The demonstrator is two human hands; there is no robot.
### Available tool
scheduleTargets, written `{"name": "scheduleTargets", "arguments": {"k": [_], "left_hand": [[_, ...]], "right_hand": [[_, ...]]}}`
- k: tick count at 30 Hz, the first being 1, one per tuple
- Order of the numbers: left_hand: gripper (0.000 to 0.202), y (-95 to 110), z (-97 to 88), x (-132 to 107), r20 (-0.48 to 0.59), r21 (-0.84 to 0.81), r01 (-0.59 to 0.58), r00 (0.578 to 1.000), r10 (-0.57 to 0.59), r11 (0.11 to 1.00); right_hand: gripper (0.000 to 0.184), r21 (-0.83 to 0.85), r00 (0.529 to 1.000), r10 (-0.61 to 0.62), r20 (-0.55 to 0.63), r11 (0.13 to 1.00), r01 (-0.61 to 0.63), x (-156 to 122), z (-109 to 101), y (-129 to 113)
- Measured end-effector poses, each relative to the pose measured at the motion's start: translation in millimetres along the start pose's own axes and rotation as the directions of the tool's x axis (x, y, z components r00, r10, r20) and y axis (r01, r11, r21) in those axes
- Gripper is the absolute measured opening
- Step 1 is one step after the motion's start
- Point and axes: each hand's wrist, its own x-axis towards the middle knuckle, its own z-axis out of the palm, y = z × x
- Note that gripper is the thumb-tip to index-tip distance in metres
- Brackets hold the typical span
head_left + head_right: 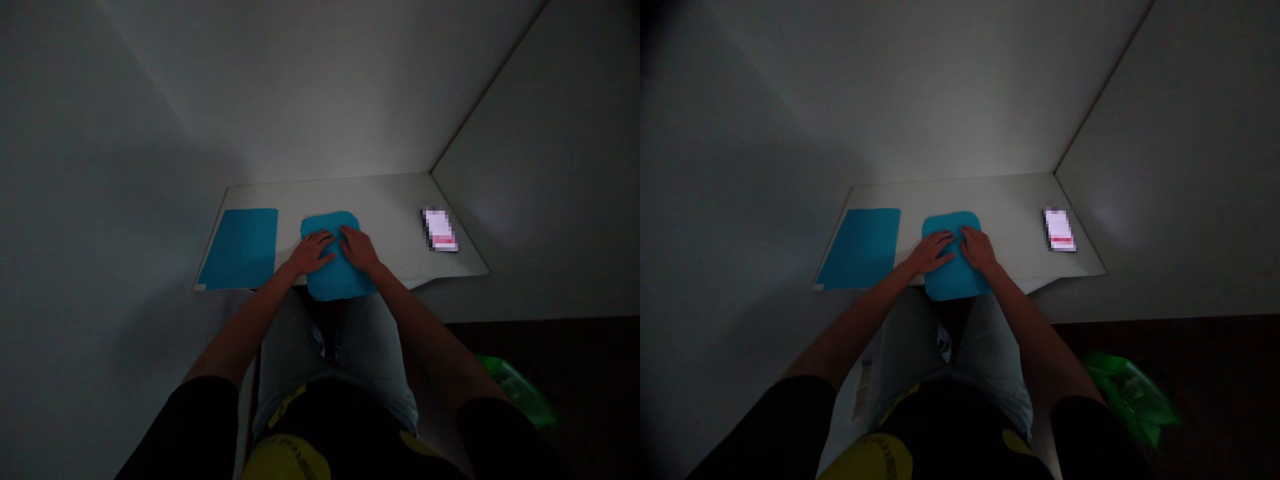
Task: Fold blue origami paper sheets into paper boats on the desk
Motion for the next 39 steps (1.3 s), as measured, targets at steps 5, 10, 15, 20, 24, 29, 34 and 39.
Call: {"name": "scheduleTargets", "arguments": {"k": [5,10,15,20,24,29,34,39], "left_hand": [[0.060,-14,1.6,16,-0.088,0.001,0.188,0.978,-0.188,0.982],[0.089,-33,-2.9,31,-0.104,0.093,0.332,0.941,-0.322,0.939],[0.081,-31,-8.1,44,-0.118,0.111,0.429,0.901,-0.417,0.896],[0.079,10,7.0,24,-0.178,0.126,0.377,0.918,-0.353,0.918],[0.082,27,18.5,0,-0.136,0.115,0.353,0.932,-0.337,0.929],[0.081,26,19.1,-3,-0.156,0.115,0.363,0.926,-0.344,0.925],[0.074,27,16.6,2,-0.130,0.120,0.388,0.919,-0.373,0.914],[0.090,28,4.3,8,-0.167,0.028,0.621,0.775,-0.609,0.783]], "right_hand": [[0.064,-0.093,0.999,0.049,0.013,0.995,-0.048,31,11,2],[0.080,-0.151,0.994,0.110,0.024,0.983,-0.105,43,10,10],[0.088,-0.162,0.985,0.169,0.013,0.973,-0.165,56,15,17],[0.091,-0.142,0.978,0.206,-0.013,0.968,-0.206,75,22,25],[0.085,-0.135,0.981,0.190,-0.046,0.972,-0.194,82,17,25],[0.071,-0.147,0.995,-0.032,-0.091,0.989,0.018,44,7,8],[0.065,-0.190,0.998,-0.061,0.019,0.980,0.063,-28,3,11],[0.068,-0.209,0.999,-0.052,0.000,0.977,0.051,-66,-3,21]]}}
